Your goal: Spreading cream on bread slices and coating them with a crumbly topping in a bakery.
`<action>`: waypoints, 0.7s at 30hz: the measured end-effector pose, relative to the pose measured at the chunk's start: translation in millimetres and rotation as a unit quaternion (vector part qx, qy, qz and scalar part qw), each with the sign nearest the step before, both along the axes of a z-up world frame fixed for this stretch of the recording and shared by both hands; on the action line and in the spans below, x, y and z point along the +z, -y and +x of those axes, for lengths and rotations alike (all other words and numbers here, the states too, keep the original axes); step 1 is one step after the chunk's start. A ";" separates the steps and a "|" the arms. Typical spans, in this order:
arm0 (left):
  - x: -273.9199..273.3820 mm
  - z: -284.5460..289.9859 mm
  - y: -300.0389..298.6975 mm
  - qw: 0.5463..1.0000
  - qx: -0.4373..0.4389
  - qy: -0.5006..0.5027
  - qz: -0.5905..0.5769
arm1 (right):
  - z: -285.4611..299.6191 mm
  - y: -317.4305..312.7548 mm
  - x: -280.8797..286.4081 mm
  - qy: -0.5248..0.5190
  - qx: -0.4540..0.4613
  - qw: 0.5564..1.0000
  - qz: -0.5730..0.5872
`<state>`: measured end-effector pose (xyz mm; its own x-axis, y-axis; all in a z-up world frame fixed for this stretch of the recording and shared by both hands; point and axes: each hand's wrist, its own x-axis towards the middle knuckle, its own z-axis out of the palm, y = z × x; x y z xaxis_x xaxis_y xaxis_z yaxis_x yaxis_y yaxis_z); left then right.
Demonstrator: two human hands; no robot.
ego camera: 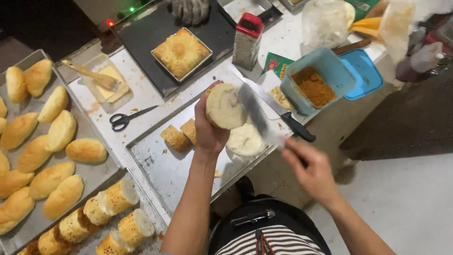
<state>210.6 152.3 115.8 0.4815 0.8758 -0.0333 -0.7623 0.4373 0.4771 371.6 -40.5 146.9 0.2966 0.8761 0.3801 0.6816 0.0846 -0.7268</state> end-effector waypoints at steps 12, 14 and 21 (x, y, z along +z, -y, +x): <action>16.5 -14.2 7.1 0.995 -0.051 -0.073 0.039 | -5.1 5.0 -12.7 -0.014 0.080 0.990 -0.119; 7.7 -21.6 6.4 0.999 -0.026 -0.046 0.007 | -10.0 10.9 -9.3 0.058 -0.016 0.997 -0.058; 5.8 -47.6 12.9 0.992 0.070 -0.102 -0.002 | -37.6 8.9 -15.5 -0.013 0.094 0.992 -0.089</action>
